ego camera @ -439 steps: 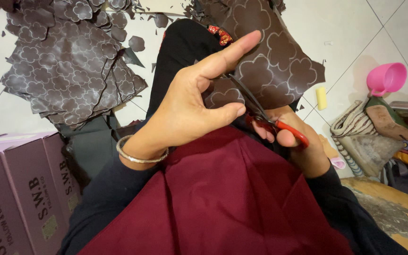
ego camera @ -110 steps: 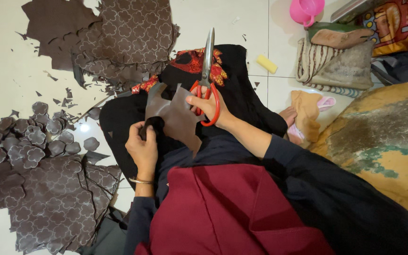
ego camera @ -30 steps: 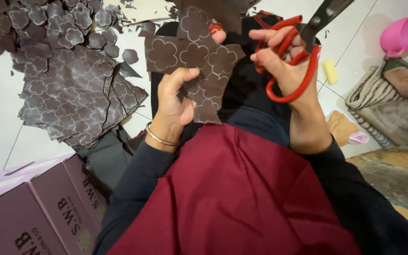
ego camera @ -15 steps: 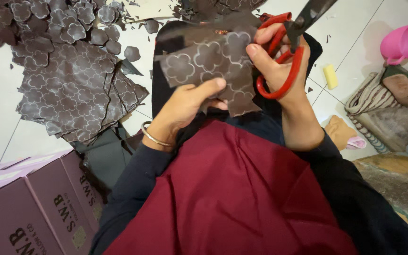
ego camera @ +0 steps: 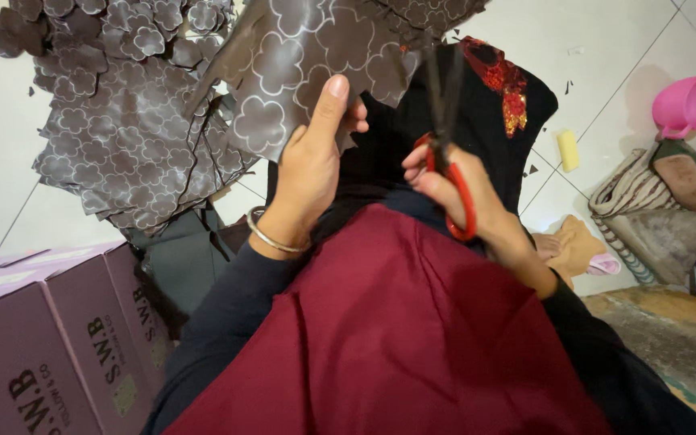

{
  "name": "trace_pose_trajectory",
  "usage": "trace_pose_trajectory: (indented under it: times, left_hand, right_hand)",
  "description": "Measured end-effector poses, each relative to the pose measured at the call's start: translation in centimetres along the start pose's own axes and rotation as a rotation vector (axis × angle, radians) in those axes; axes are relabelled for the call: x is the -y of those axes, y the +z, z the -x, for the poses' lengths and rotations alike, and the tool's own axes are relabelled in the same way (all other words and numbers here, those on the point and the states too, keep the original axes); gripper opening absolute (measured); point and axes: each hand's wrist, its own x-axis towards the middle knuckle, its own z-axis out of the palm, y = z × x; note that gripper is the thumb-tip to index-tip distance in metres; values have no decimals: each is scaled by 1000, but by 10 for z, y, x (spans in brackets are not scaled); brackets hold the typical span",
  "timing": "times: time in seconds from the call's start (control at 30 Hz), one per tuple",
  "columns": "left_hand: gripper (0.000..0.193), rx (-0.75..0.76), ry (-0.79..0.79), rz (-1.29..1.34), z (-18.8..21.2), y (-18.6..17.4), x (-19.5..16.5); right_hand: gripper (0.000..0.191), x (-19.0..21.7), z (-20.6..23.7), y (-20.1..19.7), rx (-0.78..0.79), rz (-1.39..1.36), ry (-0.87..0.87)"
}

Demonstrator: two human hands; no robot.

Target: The person uses red-handled scissors to cut flower-shaped pieces from a brown patterned fabric sheet. They hold the fabric with one hand and cut along the outlines with the other, then place the cut pieces aside.

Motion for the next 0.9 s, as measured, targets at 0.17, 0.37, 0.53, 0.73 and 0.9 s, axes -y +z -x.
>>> trace_pose_trajectory:
  times: [0.17,0.37,0.53,0.73,0.9]
  left_hand:
    - [64,-58,74,-159,-2,5,15]
    - [66,-263,-81,164,-8,-1,40]
    - [56,-85,330,279,-16,-14,65]
    - [60,7,274,190,-12,-4,66]
    - [61,33,-93,122,8,17,51]
  right_hand:
    - [35,-3,-3,20,134,-77,9]
    - [31,7,-6,18,191,105,96]
    - [36,17,-1,11,300,1,71]
    - [59,19,-5,17,366,-62,-94]
    - [84,25,-19,26,309,-164,-153]
